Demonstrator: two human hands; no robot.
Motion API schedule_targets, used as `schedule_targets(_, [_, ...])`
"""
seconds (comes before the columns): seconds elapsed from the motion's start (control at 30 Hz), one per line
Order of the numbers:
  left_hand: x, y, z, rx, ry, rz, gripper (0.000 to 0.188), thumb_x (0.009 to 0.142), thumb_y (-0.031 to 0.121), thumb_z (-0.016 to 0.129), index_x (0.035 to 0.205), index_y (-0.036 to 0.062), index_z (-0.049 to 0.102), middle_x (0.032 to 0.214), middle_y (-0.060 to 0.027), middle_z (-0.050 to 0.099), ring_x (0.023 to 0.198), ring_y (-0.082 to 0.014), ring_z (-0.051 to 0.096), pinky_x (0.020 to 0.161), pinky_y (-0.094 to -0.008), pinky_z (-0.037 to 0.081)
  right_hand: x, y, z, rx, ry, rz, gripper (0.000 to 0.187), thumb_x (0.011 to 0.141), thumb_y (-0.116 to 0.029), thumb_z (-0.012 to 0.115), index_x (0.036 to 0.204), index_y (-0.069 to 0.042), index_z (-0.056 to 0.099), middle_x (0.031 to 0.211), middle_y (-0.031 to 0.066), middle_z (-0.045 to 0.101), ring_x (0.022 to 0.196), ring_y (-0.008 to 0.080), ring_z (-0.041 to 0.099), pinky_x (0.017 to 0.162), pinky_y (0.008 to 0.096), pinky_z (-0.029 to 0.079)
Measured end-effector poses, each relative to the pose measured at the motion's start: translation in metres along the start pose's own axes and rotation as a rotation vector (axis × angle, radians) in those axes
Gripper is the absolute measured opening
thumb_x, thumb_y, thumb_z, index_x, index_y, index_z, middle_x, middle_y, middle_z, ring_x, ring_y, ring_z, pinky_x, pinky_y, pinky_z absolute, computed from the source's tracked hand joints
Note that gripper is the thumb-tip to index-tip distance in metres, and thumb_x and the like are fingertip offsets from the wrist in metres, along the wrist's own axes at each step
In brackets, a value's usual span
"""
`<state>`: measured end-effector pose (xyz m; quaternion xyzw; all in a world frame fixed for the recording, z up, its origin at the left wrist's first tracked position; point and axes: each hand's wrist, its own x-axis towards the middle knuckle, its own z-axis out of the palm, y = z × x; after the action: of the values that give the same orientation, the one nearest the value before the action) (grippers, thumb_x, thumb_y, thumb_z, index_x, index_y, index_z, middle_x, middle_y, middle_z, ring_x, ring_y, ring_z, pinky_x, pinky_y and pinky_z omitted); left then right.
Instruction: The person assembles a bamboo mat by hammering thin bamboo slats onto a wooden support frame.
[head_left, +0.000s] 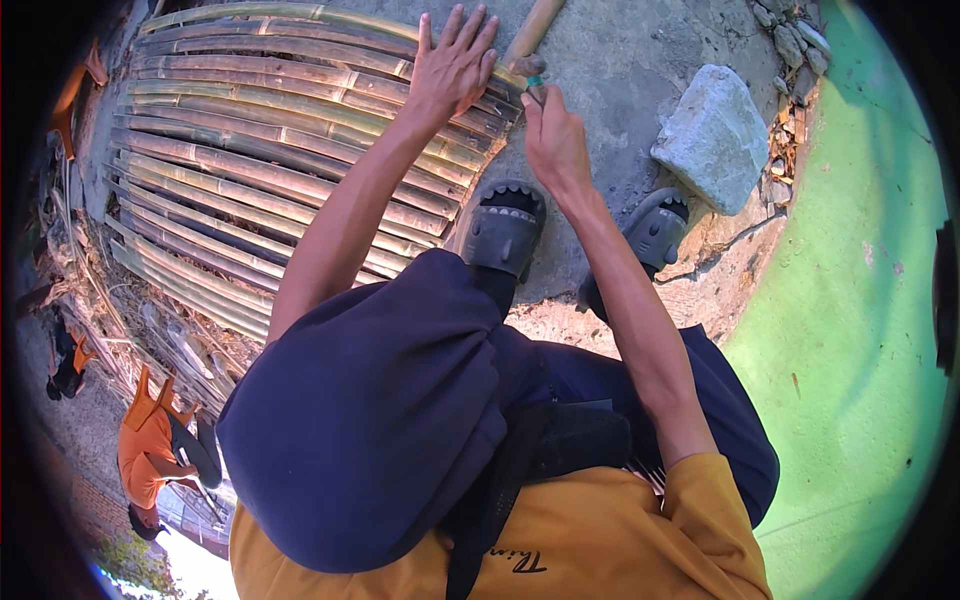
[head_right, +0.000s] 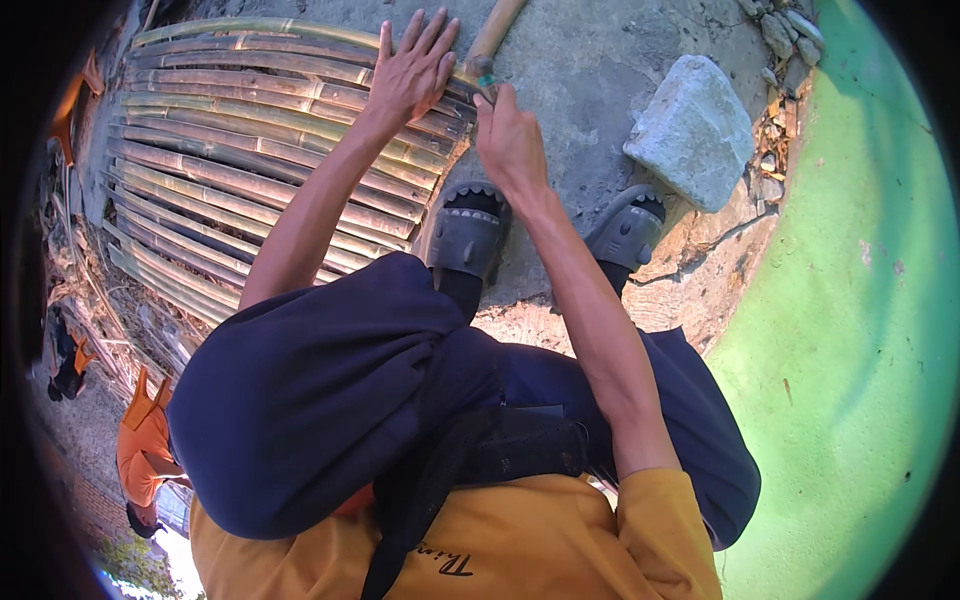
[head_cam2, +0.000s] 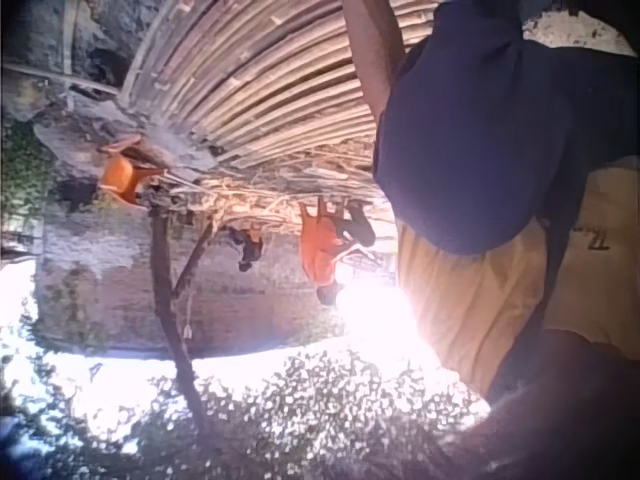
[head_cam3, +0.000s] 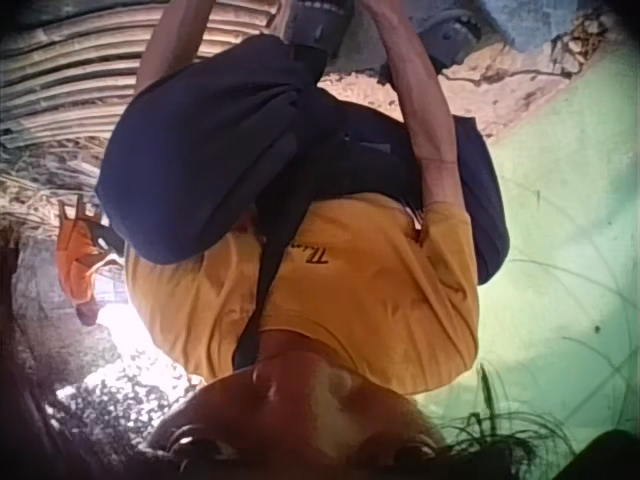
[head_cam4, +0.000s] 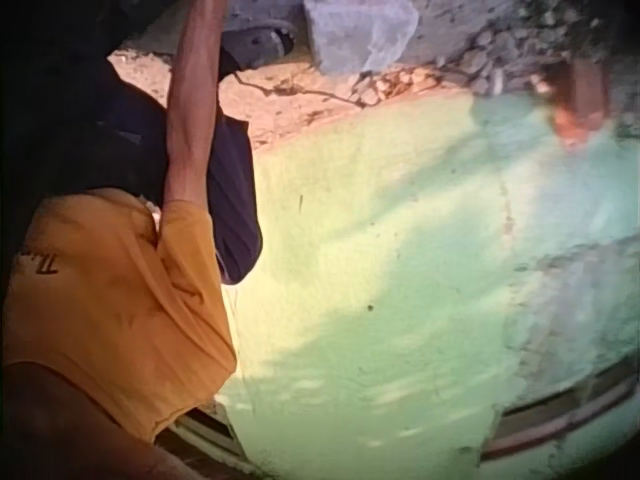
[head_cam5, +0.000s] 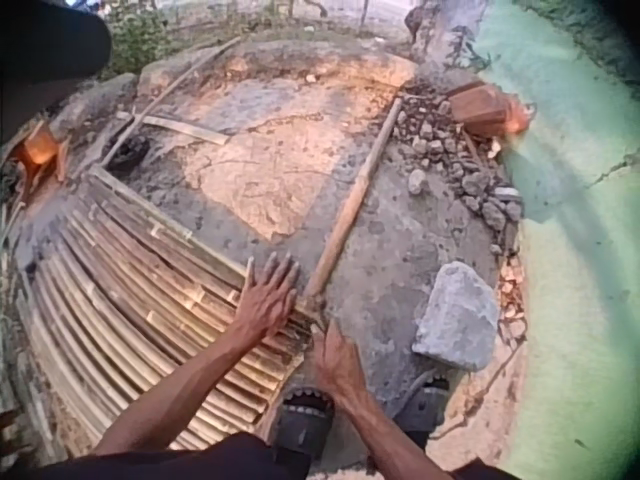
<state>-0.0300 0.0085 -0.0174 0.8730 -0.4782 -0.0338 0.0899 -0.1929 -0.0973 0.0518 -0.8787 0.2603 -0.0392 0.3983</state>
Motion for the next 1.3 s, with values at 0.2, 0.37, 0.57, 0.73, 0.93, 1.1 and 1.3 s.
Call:
schedule_targets(0.2, [0.000, 0.005, -0.002, -0.028, -0.038, -0.011, 0.056, 0.106, 0.035, 0.036, 0.155, 0.0081, 0.041, 0.164, -0.0129, 0.035, 0.153, -0.0362, 0.028, 0.124, -0.0626, 0.012, -0.021, -0.016, -0.010, 0.300, 0.267, -0.017, 0.023, 0.105, -0.021, 0.054, 0.103, 0.001, 0.048, 0.073, 0.0331, 0.063, 0.074, 0.0545, 0.064, 0.060, 0.0605, 0.046])
schedule_targets(0.37, [-0.006, -0.006, 0.001, 0.047, 0.000, -0.003, 0.056, 0.107, 0.035, 0.035, 0.155, 0.0085, 0.041, 0.164, -0.0128, 0.035, 0.154, -0.0359, 0.026, 0.124, -0.0626, 0.011, -0.009, -0.024, 0.002, 0.180, 0.053, 0.039, 0.021, 0.104, -0.019, 0.055, 0.107, 0.002, 0.049, 0.072, 0.0304, 0.064, 0.072, 0.0533, 0.065, 0.058, 0.0575, 0.046])
schedule_targets(0.57, [0.010, 0.010, -0.006, -0.012, -0.041, -0.009, 0.058, 0.107, 0.037, 0.036, 0.158, 0.0103, 0.037, 0.167, -0.0112, 0.029, 0.156, -0.0353, 0.022, 0.124, -0.0640, 0.008, -0.017, 0.000, 0.000, 0.133, 0.149, 0.047, 0.026, 0.105, -0.023, 0.053, 0.106, 0.003, 0.050, 0.071, 0.0314, 0.063, 0.074, 0.0534, 0.065, 0.061, 0.0585, 0.046])
schedule_targets(0.73, [-0.004, -0.004, 0.002, 0.202, 0.006, -0.043, 0.055, 0.109, 0.037, 0.035, 0.161, 0.0195, 0.033, 0.167, -0.0015, 0.033, 0.155, -0.0265, 0.026, 0.123, -0.0656, 0.008, -0.017, -0.021, -0.016, 0.291, 0.149, 0.169, 0.030, 0.106, -0.027, 0.053, 0.098, 0.001, 0.054, 0.066, 0.0238, 0.059, 0.062, 0.0448, 0.064, 0.058, 0.0526, 0.044])
schedule_targets(0.93, [0.002, -0.003, -0.023, -0.347, 0.161, 0.169, 0.057, 0.093, 0.043, 0.063, 0.145, 0.0191, 0.055, 0.149, -0.0074, 0.052, 0.143, -0.0283, 0.043, 0.121, -0.0519, 0.028, -0.031, 0.039, -0.029, 0.251, 0.216, 0.316, 0.032, 0.106, -0.030, 0.054, 0.095, -0.001, 0.054, 0.061, 0.0166, 0.053, 0.054, 0.0301, 0.054, 0.056, 0.0473, 0.040])
schedule_targets(1.1, [0.003, 0.006, -0.023, -0.547, 0.172, 0.235, 0.031, 0.075, 0.021, 0.085, 0.102, 0.0103, 0.074, 0.103, -0.0026, 0.070, 0.100, -0.0258, 0.060, 0.089, -0.0380, 0.053, -0.033, 0.043, -0.022, 0.250, 0.162, 0.335, 0.032, 0.107, -0.032, 0.054, 0.093, -0.002, 0.054, 0.062, 0.0108, 0.053, 0.056, 0.0224, 0.053, 0.055, 0.0423, 0.040])
schedule_targets(1.3, [0.004, 0.014, -0.017, -0.503, 0.272, 0.207, 0.019, 0.075, 0.020, 0.082, 0.090, 0.0111, 0.074, 0.091, 0.0001, 0.068, 0.088, -0.0238, 0.058, 0.075, -0.0368, 0.052, -0.027, 0.024, -0.015, 0.265, 0.074, 0.270, 0.033, 0.107, -0.032, 0.054, 0.095, -0.002, 0.054, 0.062, 0.0096, 0.051, 0.056, 0.0171, 0.051, 0.055, 0.0396, 0.041])
